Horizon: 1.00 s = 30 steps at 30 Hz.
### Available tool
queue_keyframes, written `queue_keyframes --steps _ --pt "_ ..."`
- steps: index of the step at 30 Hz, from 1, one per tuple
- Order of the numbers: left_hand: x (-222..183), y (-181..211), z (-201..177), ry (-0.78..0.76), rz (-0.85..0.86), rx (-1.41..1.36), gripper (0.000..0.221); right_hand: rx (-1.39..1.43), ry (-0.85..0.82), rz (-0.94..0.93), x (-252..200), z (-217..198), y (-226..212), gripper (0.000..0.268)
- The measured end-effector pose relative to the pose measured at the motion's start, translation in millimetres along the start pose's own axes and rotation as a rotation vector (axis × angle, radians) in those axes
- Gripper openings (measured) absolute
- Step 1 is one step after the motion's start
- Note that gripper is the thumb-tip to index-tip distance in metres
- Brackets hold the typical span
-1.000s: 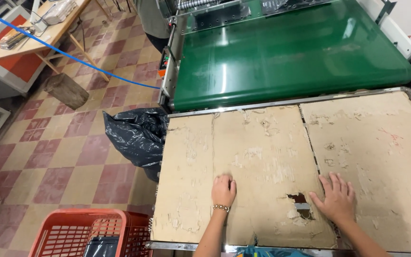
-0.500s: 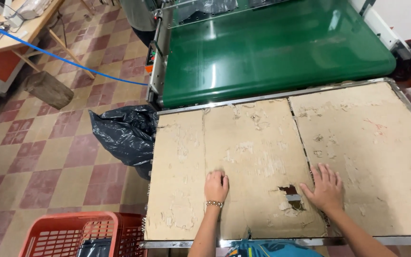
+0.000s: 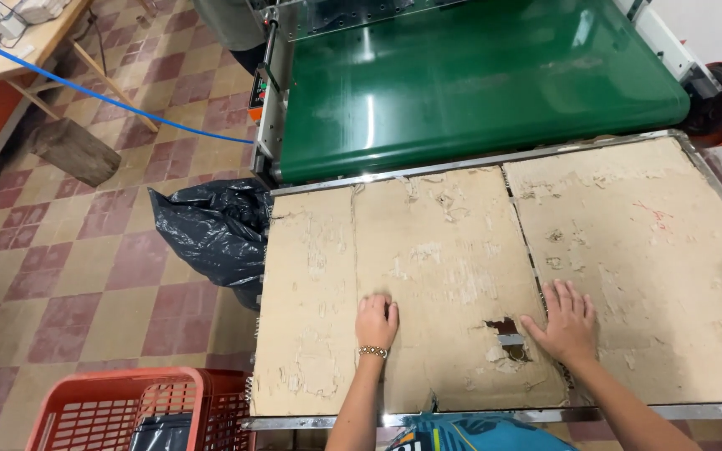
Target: Folding plastic bags coming off a conveyor belt and stacking them into a plastic crate.
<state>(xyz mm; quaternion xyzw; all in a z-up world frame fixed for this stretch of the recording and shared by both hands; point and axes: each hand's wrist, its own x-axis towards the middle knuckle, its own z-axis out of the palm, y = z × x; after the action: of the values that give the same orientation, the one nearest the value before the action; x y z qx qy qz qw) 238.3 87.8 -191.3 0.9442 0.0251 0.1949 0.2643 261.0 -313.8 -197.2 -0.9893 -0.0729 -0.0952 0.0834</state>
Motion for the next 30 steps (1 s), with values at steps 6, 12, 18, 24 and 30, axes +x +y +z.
queue_keyframes --steps 6,12,18,24,30 --pt "-1 -1 0 0.017 0.011 -0.007 0.01 0.023 -0.023 0.008 0 -4 -2 0.088" --pt "1 3 -4 0.013 0.004 -0.005 0.011 0.004 -0.054 0.026 1 -9 -5 0.088" --pt "1 2 -2 0.014 -0.002 -0.001 0.01 -0.017 0.038 0.009 -1 7 1 0.087" --pt "1 3 -2 0.006 -0.01 0.007 0.01 -0.037 0.083 0.009 -1 3 -2 0.086" --pt "0 4 -3 0.025 0.001 0.013 0.01 -0.055 0.085 0.012 -1 6 -1 0.086"
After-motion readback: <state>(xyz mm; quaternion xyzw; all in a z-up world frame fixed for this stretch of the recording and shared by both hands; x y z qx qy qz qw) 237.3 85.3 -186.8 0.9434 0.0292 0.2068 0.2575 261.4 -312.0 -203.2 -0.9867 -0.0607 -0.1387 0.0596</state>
